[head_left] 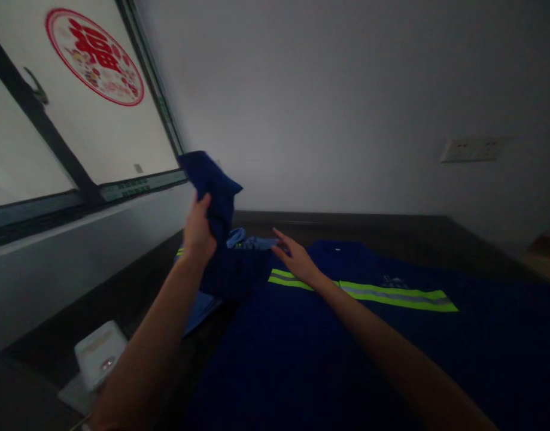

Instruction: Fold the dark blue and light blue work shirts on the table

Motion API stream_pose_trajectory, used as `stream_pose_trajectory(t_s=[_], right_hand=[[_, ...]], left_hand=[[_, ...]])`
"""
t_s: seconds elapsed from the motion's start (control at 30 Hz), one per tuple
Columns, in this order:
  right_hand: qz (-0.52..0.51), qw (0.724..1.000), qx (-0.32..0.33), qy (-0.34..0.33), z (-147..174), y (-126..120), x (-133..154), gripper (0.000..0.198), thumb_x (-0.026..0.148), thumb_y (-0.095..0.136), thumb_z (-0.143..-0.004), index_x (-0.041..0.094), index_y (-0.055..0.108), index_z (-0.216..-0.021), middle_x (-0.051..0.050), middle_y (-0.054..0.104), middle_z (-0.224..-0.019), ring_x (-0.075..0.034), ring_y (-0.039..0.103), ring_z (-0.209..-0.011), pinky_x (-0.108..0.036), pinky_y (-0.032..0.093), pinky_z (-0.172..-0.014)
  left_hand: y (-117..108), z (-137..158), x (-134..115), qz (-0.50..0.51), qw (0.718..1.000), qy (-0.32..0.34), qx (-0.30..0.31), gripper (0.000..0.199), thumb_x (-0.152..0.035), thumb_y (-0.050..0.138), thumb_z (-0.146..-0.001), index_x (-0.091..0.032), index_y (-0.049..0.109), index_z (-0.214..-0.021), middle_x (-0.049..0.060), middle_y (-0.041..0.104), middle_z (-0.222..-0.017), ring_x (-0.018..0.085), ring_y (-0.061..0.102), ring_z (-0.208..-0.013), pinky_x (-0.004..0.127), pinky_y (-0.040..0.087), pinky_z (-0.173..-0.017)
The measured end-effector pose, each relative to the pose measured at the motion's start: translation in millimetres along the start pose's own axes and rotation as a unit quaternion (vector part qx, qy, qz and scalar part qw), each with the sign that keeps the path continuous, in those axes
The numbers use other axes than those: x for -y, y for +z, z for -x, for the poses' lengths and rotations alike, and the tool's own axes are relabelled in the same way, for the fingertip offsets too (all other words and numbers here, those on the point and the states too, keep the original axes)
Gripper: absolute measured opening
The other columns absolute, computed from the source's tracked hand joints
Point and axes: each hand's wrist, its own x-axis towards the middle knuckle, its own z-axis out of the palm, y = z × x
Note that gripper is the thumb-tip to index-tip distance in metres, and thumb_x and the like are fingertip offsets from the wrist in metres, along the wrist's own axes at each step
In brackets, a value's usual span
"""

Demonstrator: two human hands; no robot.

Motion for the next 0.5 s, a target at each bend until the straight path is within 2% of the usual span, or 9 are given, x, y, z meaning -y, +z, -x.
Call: stream_pose_trajectory(t_s=[0.07, 0.1, 0.13, 0.17, 0.23, 0.3, 0.37, 0.43, 0.5], right_hand=[[-0.135, 0.99, -0.022, 0.038, 18.9, -39.7, 19.9, 0.059, 0.053, 0.034, -0.093, 0.027, 0.027, -0.146, -0.01, 0.043, -0.144, -0.022, 0.055, -0.117, -0.042, 0.048, -0.094], [-0.198, 0.977, -0.031, 0.072, 29.9, -58.4, 26.0, 0.06, 0.057, 0.024, -0.094, 0.027, 0.026, -0.146, -0.011, 0.047, -0.141, -0.022, 0.059, -0.112, -0.043, 0.051, -0.089], [-0.245, 0.962, -0.038, 0.111, 41.7, -75.3, 28.7, 0.064, 0.061, 0.016, -0.093, 0.025, 0.03, -0.144, -0.013, 0.053, -0.135, -0.022, 0.062, -0.107, -0.044, 0.052, -0.086], [-0.277, 0.947, -0.044, 0.154, 54.1, -89.9, 27.8, 0.069, 0.065, 0.013, -0.092, 0.022, 0.037, -0.141, -0.014, 0.059, -0.127, -0.023, 0.064, -0.102, -0.044, 0.054, -0.083], [-0.303, 0.919, -0.062, 0.246, 79.6, -110.6, 15.8, 0.065, 0.064, 0.027, -0.091, 0.018, 0.051, -0.129, -0.015, 0.068, -0.111, -0.023, 0.067, -0.093, -0.042, 0.056, -0.078], [-0.292, 0.896, -0.09, 0.323, 104.5, -120.4, -5.5, 0.049, 0.053, 0.052, -0.087, 0.016, 0.058, -0.118, -0.013, 0.072, -0.099, -0.023, 0.069, -0.086, -0.039, 0.058, -0.074], [-0.277, 0.882, -0.108, 0.364, 126.7, -122.6, -28.5, 0.039, 0.038, 0.066, -0.08, 0.016, 0.061, -0.113, -0.011, 0.073, -0.095, -0.022, 0.07, -0.081, -0.036, 0.059, -0.071], [-0.276, 0.88, -0.107, 0.372, 144.5, -121.2, -46.3, 0.038, 0.029, 0.07, -0.077, 0.018, 0.06, -0.112, -0.01, 0.073, -0.097, -0.022, 0.07, -0.079, -0.035, 0.059, -0.071], [-0.279, 0.885, -0.098, 0.36, 156.8, -120.0, -55.3, 0.039, 0.024, 0.069, -0.076, 0.021, 0.058, -0.113, -0.008, 0.072, -0.102, -0.022, 0.07, -0.083, -0.036, 0.06, -0.072]], left_hand=[[51.4, 31.1, 22.5, -0.1, 0.991, 0.038, 0.086, 0.041, -0.031, 0.042, -0.092, -0.021, 0.044, -0.132, 0.005, 0.054, -0.134, 0.022, 0.043, -0.131, 0.05, 0.027, -0.112], [74.3, 49.8, 33.6, -0.16, 0.969, 0.064, 0.177, 0.041, -0.029, 0.04, -0.093, -0.023, 0.043, -0.134, 0.004, 0.051, -0.138, 0.022, 0.04, -0.133, 0.049, 0.027, -0.113], [94.4, 69.6, 44.0, -0.217, 0.932, 0.094, 0.274, 0.042, -0.027, 0.038, -0.094, -0.025, 0.041, -0.136, 0.005, 0.048, -0.141, 0.022, 0.038, -0.134, 0.048, 0.028, -0.113], [111.0, 89.7, 53.2, -0.273, 0.884, 0.127, 0.359, 0.044, -0.026, 0.038, -0.094, -0.026, 0.039, -0.138, 0.005, 0.041, -0.146, 0.022, 0.034, -0.136, 0.047, 0.027, -0.113], [132.7, 127.1, 67.3, -0.375, 0.796, 0.169, 0.444, 0.051, -0.03, 0.043, -0.093, -0.026, 0.032, -0.142, 0.008, 0.029, -0.152, 0.024, 0.027, -0.14, 0.047, 0.026, -0.113], [139.2, 156.4, 73.5, -0.43, 0.73, 0.194, 0.495, 0.064, -0.038, 0.049, -0.09, -0.021, 0.023, -0.146, 0.013, 0.025, -0.153, 0.025, 0.022, -0.141, 0.047, 0.025, -0.113], [131.9, 174.8, 70.9, -0.442, 0.693, 0.213, 0.528, 0.076, -0.045, 0.054, -0.086, -0.018, 0.017, -0.147, 0.014, 0.026, -0.152, 0.025, 0.02, -0.142, 0.048, 0.023, -0.114], [113.1, 182.5, 60.9, -0.442, 0.676, 0.224, 0.545, 0.08, -0.045, 0.058, -0.084, -0.02, 0.016, -0.148, 0.012, 0.029, -0.152, 0.024, 0.019, -0.142, 0.049, 0.017, -0.116], [85.0, 182.1, 48.1, -0.46, 0.672, 0.216, 0.539, 0.08, -0.037, 0.062, -0.083, -0.028, 0.016, -0.148, 0.008, 0.031, -0.152, 0.024, 0.018, -0.143, 0.052, 0.012, -0.116]])
